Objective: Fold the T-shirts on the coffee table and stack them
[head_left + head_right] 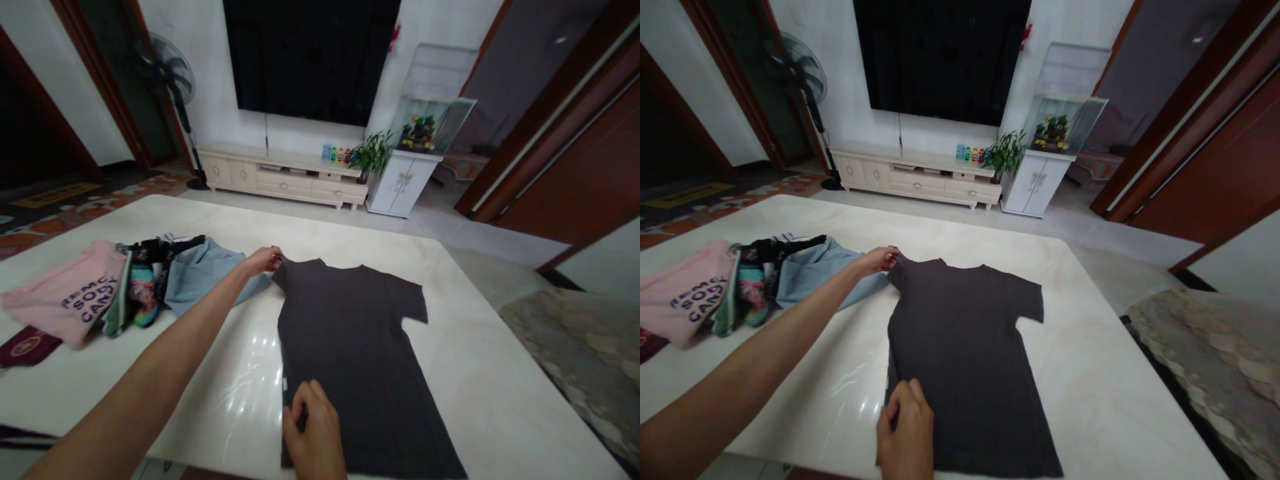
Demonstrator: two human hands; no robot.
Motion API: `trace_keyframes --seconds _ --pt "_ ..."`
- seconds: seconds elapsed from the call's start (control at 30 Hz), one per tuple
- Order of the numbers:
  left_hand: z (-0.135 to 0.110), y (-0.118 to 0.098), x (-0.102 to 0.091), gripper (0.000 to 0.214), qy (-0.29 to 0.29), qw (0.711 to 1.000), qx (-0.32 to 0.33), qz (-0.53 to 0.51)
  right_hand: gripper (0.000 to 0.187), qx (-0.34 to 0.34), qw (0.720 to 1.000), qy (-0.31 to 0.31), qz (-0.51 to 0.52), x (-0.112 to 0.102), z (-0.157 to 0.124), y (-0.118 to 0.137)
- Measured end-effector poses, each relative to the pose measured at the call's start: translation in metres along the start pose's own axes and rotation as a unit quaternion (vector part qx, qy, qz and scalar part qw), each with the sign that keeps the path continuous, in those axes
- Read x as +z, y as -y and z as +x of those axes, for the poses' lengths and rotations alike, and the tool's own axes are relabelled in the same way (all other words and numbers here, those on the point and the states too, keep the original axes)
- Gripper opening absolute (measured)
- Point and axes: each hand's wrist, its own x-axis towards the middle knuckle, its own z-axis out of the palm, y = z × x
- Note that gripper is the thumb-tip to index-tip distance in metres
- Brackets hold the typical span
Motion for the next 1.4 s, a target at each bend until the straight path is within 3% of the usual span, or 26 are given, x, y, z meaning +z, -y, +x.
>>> trace_keyframes --seconds 0.1,0.2,0.33,0.47,0.73,0.87,0.97,1.07,1.23,1.4 --pt "0.007 -0.025 0.041 0.024 0.016 0.997 0.049 -0.065 0.018 -0.019 0.999 -0.038 0.003 -0.029 -0.002 -0.029" --pt "0.015 -0.040 0.094 0.021 0.030 0.990 0.087 -0.107 0.021 -0.027 0.999 -0.034 0.006 -0.044 -0.009 -0.060" --pt "0.022 -0.036 0.158 0.016 0.032 0.984 0.116 -0.135 0.025 -0.009 0.999 -0.039 -0.010 -0.043 -0.022 -0.084" --pt "0.028 -0.024 0.190 0.012 0.020 0.980 0.140 -0.138 0.026 -0.009 0.998 -0.060 -0.018 -0.039 -0.027 -0.089" --pt "0.042 -0.024 0.196 0.017 0.009 0.978 0.198 -0.068 0.027 -0.014 0.997 -0.054 -0.057 -0.045 -0.026 -0.094" --pt "0.036 -0.020 0.190 0.021 0.010 0.969 0.247 0.006 0.026 -0.042 0.993 -0.018 -0.111 -0.046 -0.033 -0.107" --pt "0.024 -0.010 0.180 0.019 -0.012 0.955 0.287 0.071 0.021 -0.046 0.982 -0.077 -0.168 -0.045 -0.034 -0.105" --pt "0.012 0.005 0.172 0.033 -0.025 0.941 0.307 0.140 0.026 -0.063 0.969 -0.131 -0.199 -0.038 -0.023 -0.086" --pt "0.009 0.026 0.168 0.067 -0.031 0.877 0.270 0.397 0.045 -0.084 0.975 0.000 -0.206 -0.013 0.002 -0.051" --pt "0.017 0.023 0.169 0.077 -0.053 0.864 0.235 0.442 0.070 -0.107 0.972 0.007 -0.210 0.019 -0.022 -0.058"
